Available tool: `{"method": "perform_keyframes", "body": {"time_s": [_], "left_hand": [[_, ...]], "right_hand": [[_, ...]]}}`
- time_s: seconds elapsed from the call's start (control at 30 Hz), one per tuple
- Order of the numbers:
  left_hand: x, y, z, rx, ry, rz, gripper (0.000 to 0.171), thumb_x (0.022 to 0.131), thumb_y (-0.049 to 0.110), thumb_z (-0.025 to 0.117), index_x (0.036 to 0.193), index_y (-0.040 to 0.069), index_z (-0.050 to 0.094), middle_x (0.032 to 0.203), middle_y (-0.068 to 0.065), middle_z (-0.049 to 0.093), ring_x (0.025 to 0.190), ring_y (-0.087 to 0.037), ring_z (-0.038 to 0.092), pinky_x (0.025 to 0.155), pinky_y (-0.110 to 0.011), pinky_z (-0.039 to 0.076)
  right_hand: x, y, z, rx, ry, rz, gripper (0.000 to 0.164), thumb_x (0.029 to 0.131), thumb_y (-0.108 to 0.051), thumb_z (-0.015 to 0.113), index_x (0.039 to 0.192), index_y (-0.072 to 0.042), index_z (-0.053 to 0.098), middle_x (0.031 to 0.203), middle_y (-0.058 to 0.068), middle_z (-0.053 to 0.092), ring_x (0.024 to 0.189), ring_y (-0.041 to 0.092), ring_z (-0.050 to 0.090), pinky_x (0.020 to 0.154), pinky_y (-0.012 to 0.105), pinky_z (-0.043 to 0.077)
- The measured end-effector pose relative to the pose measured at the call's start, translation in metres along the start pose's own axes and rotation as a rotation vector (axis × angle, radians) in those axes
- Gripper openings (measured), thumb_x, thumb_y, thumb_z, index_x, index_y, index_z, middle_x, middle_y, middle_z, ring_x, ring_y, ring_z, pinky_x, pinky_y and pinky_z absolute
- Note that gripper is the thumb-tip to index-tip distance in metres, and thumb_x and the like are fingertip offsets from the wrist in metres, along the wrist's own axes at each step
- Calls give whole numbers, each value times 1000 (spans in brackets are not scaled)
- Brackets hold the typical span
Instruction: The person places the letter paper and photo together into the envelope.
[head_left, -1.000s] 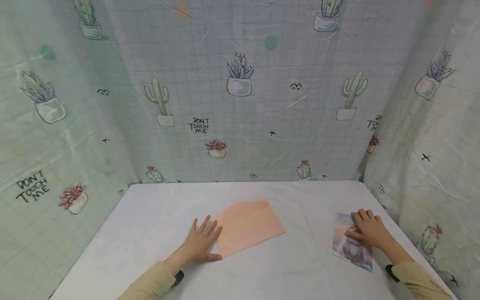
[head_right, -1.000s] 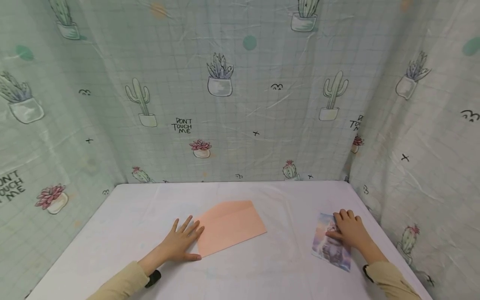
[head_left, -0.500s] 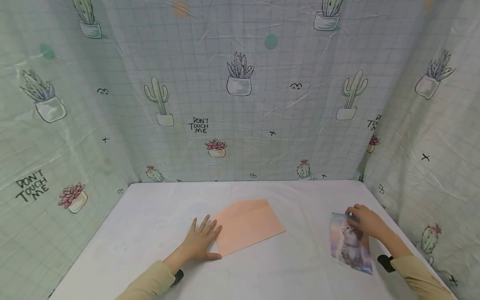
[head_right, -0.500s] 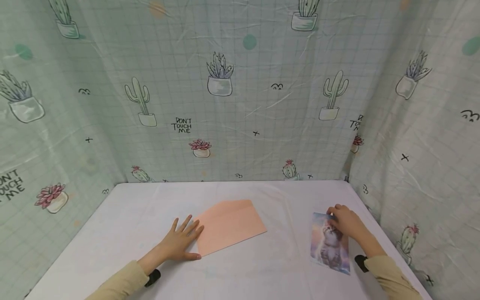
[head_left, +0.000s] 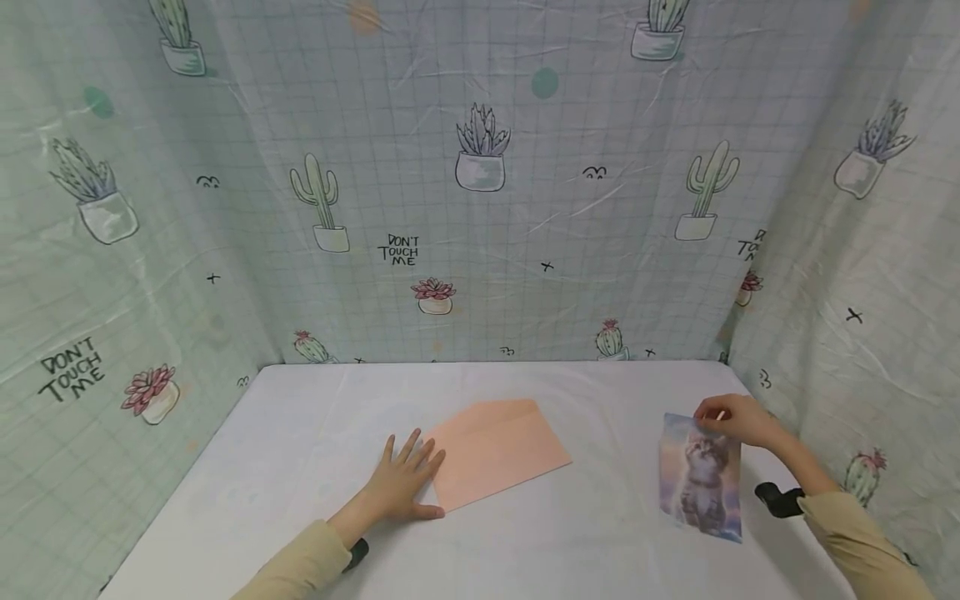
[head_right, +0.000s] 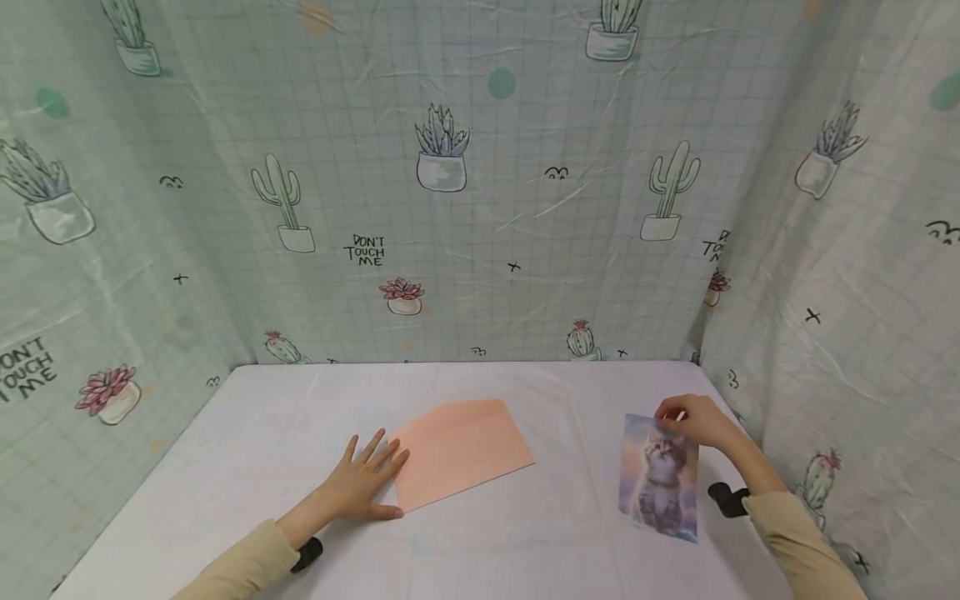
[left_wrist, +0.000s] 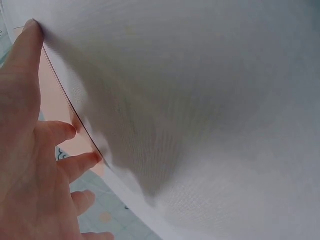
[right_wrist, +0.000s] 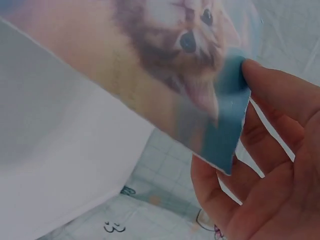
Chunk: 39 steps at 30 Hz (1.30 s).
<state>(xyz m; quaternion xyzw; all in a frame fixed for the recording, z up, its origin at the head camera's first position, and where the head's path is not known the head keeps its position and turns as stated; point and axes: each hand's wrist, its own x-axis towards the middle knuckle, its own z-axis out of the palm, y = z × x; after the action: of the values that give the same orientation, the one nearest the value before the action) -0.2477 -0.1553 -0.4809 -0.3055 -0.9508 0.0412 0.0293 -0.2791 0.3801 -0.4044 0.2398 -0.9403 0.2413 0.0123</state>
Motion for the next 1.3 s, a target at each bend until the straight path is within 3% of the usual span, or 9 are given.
{"method": "perform_keyframes", "body": {"time_s": [0.43, 0.7, 0.83, 1.07, 1.3], "left_hand": [[-1, 2, -2, 4, 26, 23, 85, 71, 66, 53, 134, 10, 40, 137, -15, 41, 131, -42, 26, 97, -66, 22], [-1, 2, -2, 2, 19, 17, 87, 71, 67, 53, 135, 11, 38, 138, -15, 40, 131, -42, 25, 97, -66, 22], [-1, 2, -1, -18, 15, 19, 87, 71, 67, 53, 135, 10, 37, 138, -16, 40, 131, -42, 24, 97, -67, 21], [-2, 3, -2, -48, 2, 18, 87, 71, 66, 54, 135, 10, 37, 138, -17, 39, 132, -43, 24, 96, -67, 20], [-1, 2, 2, -40, 29, 31, 84, 73, 65, 52, 135, 11, 37, 138, -16, 40, 131, -43, 26, 95, -68, 22]], "right_hand": [[12, -15, -24, 204, -143, -55, 14, 89, -6, 51, 94, 3, 60, 86, 7, 62, 70, -3, 52, 58, 20, 43], [24, -25, -32, 296, -217, 173, 31, 91, -24, 49, 111, 0, 53, 100, 9, 60, 78, 1, 52, 67, 30, 46], [29, -29, -27, 383, -227, 233, 37, 91, -24, 49, 116, 3, 47, 106, 14, 58, 83, 3, 55, 73, 37, 49], [39, -27, -10, 534, -220, 220, 39, 91, -20, 50, 119, 7, 41, 104, 11, 59, 84, 6, 59, 76, 39, 50], [51, -27, 11, 580, -169, 249, 47, 88, -22, 55, 123, 5, 39, 102, 9, 60, 86, 9, 59, 79, 42, 50]]}}
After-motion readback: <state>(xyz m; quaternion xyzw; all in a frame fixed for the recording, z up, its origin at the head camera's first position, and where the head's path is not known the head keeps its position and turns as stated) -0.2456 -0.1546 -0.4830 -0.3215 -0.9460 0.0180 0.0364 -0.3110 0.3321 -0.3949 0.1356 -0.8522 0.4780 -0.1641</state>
